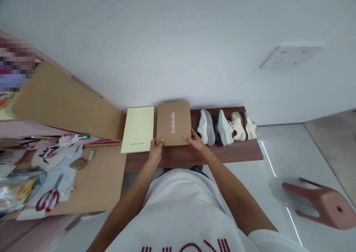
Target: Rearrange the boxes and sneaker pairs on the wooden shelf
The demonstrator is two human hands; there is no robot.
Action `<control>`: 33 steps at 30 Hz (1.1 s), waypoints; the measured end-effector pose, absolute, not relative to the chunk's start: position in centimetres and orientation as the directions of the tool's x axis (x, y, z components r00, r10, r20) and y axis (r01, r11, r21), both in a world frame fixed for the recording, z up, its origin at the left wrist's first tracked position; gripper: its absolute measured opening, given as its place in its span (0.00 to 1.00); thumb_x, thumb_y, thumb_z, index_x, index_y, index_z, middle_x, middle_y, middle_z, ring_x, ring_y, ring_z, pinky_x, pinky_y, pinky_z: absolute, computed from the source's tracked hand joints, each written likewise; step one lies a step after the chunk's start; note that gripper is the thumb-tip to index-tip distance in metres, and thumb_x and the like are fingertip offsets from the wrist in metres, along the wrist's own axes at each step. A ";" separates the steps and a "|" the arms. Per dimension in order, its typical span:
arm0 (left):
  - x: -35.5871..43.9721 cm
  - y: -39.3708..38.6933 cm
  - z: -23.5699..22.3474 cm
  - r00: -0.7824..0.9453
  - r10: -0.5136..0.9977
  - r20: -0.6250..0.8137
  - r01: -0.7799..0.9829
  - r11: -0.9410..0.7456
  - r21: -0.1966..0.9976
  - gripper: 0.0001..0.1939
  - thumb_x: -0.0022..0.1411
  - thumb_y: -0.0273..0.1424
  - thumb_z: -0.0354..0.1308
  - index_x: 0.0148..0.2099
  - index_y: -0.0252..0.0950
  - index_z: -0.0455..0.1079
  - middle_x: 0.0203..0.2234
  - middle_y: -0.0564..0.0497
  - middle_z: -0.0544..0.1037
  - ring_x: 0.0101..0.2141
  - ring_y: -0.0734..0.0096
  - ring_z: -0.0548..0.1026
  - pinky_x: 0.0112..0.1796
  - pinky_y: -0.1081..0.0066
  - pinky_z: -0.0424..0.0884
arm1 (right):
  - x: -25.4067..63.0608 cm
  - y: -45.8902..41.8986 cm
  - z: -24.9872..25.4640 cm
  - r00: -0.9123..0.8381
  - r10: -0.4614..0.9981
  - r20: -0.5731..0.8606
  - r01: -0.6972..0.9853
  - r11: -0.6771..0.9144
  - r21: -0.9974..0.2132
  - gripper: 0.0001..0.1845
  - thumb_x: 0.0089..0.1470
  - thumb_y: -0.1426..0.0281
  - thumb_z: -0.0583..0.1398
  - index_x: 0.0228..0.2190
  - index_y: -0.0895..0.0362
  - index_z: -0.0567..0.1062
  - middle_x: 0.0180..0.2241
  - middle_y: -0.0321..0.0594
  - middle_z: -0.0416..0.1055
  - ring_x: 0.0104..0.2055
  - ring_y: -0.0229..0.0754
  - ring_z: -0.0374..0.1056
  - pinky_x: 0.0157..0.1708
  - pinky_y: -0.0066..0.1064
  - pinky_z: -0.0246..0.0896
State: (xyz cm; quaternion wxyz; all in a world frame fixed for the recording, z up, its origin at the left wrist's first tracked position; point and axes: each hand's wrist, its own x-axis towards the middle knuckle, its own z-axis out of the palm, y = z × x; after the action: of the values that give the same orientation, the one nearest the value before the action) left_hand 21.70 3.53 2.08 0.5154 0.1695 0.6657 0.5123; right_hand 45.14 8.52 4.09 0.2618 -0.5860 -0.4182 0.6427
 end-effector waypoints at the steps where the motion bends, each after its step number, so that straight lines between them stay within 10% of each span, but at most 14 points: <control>1: 21.7 3.6 2.1 -0.454 0.746 -0.487 -0.273 0.404 0.873 0.23 0.58 0.36 0.68 0.53 0.40 0.65 0.50 0.44 0.77 0.52 0.64 0.75 0.55 0.61 0.68 | 45.0 8.6 4.0 -0.180 0.818 -0.546 0.145 -0.527 -0.837 0.55 0.49 0.49 0.67 0.70 0.44 0.48 0.64 0.44 0.63 0.60 0.55 0.67 0.54 0.52 0.69; 33: 22.9 4.5 -1.0 -0.633 0.648 -0.423 -0.118 0.460 0.880 0.20 0.59 0.30 0.62 0.54 0.39 0.68 0.51 0.42 0.77 0.55 0.61 0.74 0.58 0.59 0.64 | 42.0 9.1 -0.3 -0.145 0.727 -0.671 0.074 -0.668 -0.740 0.38 0.56 0.50 0.61 0.65 0.36 0.58 0.66 0.38 0.62 0.65 0.51 0.62 0.59 0.56 0.60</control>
State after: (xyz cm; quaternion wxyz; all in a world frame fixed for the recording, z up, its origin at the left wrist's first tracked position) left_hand 22.89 4.51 -1.02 0.3910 0.1744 0.7596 0.4896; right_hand 42.01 9.08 -0.29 0.2399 -0.6084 -0.3291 0.6812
